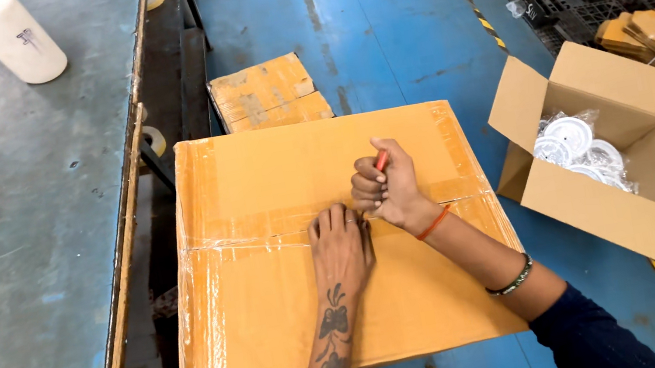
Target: The person uses a red utility knife to slice the packing tape along the center seam of a sealed cardboard box, then folds back the top flaps to open it. The box sits on a blue metal workbench beside an open carton of white plastic parts.
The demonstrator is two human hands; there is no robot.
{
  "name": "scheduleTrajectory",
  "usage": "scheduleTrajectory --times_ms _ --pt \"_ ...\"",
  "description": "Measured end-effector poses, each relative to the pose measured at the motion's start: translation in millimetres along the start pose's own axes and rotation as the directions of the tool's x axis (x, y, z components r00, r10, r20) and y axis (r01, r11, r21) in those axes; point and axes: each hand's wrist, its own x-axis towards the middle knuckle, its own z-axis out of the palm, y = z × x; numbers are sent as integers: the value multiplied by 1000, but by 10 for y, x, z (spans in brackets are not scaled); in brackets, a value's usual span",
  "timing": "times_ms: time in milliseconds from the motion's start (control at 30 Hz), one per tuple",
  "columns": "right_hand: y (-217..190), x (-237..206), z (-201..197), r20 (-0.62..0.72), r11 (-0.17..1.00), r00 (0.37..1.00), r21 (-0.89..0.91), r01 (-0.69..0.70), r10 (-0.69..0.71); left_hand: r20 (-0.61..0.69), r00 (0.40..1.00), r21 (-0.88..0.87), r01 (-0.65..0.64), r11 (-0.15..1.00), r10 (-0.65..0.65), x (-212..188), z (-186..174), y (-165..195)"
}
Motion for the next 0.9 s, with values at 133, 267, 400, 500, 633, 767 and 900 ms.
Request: scheduleTrajectory --times_ms 133,267,400,500,633,767,900 --pt "-210 -192 209 13 853 943 -421 307 -333 6 1000 -8 14 1000 -14 -41 -58 -1" --pt "-770 -570 206 43 735 851 -484 476 -523 -37 999 -60 10 998 -12 -119 -143 -23" --pt "-1137 -1019 -172 13 665 787 -526 530 -617 6 1000 -60 13 998 -12 -176 -199 -49" --pt "-1104 -1154 -512 -15 650 802 -596 473 -597 25 999 -71 41 997 -39 -182 -199 -53" --pt "-967 -1172 -778 -88 702 832 -589 400 -548 43 997 -92 69 993 -65 -170 -180 -50" --pt "-970 -1187 -788 -122 700 822 -602 384 -556 47 994 -109 107 988 -102 -162 -168 -41" --pt "-1035 -1244 -769 -89 688 820 -598 411 -566 58 992 -107 114 988 -108 -158 -158 -31"
